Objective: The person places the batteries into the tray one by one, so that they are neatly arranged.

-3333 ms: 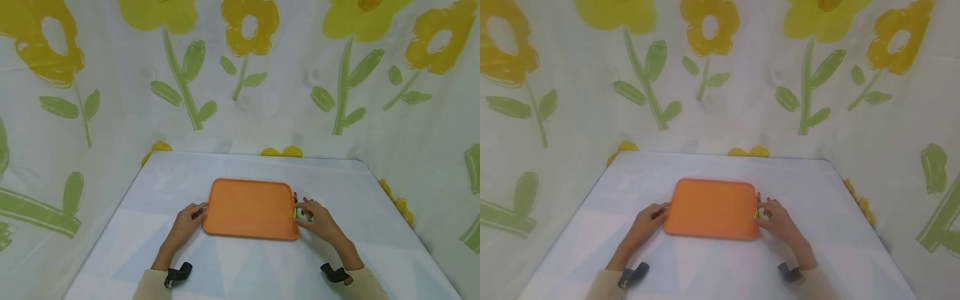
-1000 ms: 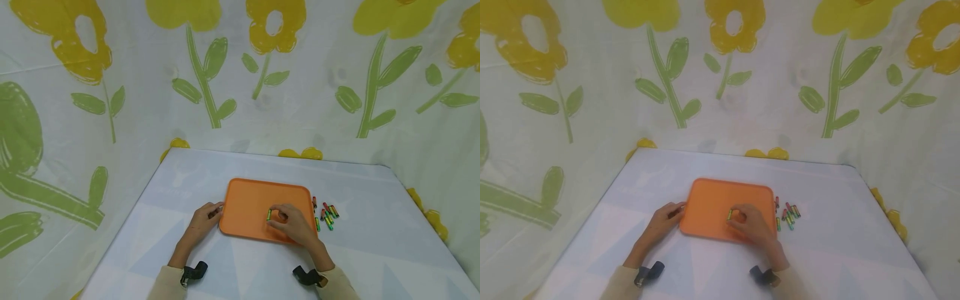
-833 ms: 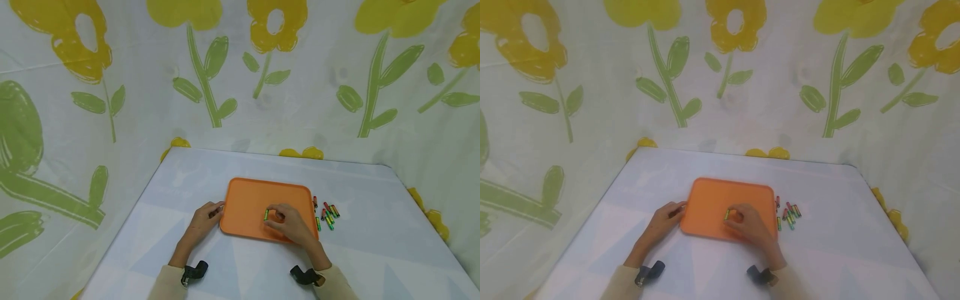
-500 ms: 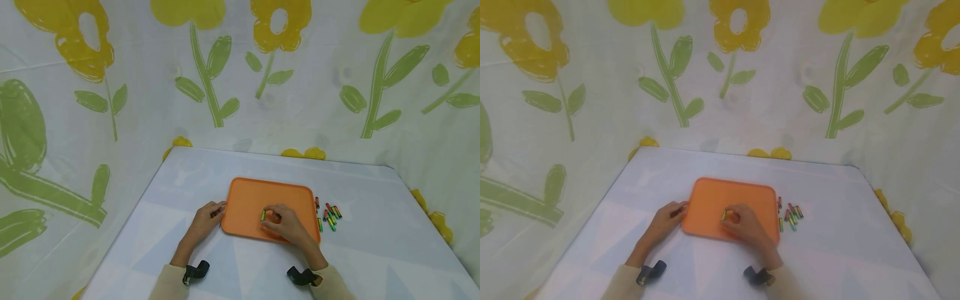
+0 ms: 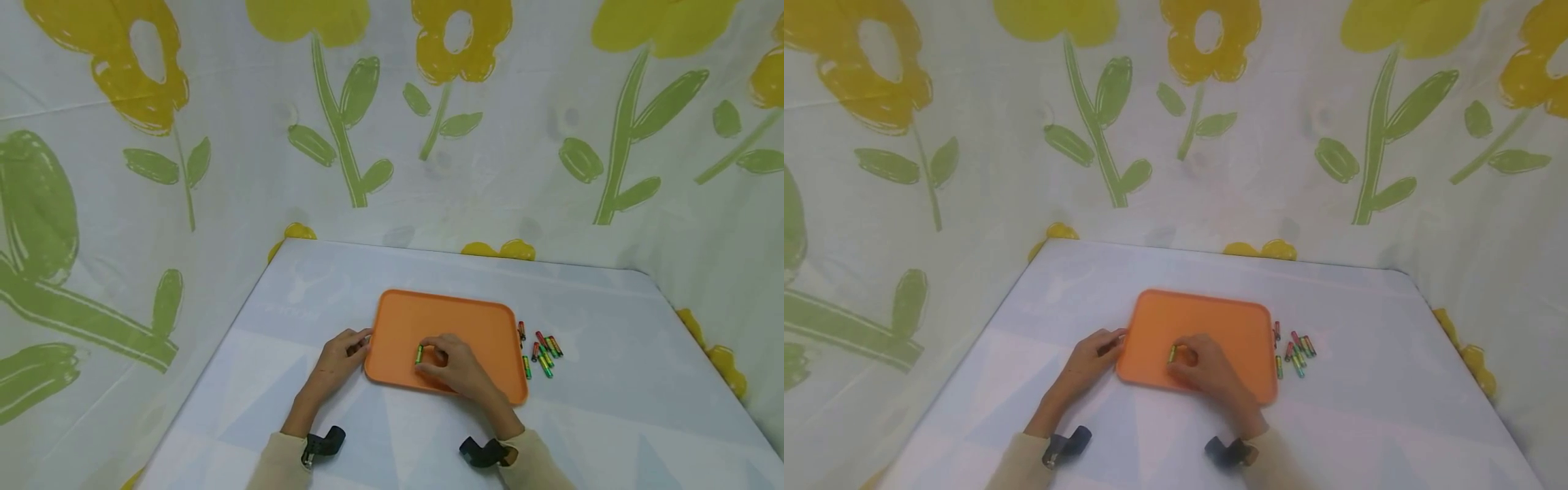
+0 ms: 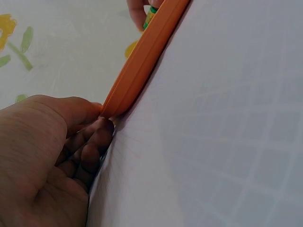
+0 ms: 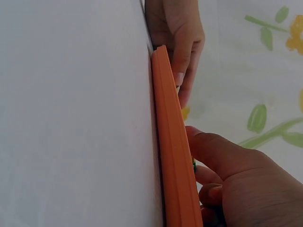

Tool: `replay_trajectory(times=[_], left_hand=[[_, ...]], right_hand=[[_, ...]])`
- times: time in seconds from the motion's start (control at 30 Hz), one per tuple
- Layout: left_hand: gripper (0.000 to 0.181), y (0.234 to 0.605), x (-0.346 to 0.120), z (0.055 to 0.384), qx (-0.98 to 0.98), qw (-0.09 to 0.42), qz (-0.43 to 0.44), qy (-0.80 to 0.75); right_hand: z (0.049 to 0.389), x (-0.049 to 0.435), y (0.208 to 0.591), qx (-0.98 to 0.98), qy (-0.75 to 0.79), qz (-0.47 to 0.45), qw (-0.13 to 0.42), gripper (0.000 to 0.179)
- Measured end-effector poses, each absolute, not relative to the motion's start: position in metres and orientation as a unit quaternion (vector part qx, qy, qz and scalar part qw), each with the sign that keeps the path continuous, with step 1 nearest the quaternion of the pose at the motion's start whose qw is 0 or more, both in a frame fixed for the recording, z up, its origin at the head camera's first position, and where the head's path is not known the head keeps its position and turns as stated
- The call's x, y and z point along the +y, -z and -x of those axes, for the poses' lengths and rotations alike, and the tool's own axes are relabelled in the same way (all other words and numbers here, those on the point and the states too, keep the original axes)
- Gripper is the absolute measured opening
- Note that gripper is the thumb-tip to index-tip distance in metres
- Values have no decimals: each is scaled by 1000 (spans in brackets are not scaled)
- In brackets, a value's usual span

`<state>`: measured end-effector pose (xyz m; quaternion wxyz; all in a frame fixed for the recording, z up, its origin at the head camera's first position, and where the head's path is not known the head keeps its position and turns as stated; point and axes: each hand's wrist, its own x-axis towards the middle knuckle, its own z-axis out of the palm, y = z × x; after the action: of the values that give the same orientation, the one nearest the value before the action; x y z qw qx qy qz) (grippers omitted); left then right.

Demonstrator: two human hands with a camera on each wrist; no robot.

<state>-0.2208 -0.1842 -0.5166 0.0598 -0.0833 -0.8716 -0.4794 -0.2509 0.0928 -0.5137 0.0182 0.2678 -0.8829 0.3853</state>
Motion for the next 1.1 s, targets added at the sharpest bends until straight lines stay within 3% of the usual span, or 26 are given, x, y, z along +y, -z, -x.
replay_trajectory(times=[1.1], left_hand=[[37, 515, -184, 220, -877, 62, 92, 468]], right_hand=[[263, 47, 522, -874, -370, -314, 16, 40]])
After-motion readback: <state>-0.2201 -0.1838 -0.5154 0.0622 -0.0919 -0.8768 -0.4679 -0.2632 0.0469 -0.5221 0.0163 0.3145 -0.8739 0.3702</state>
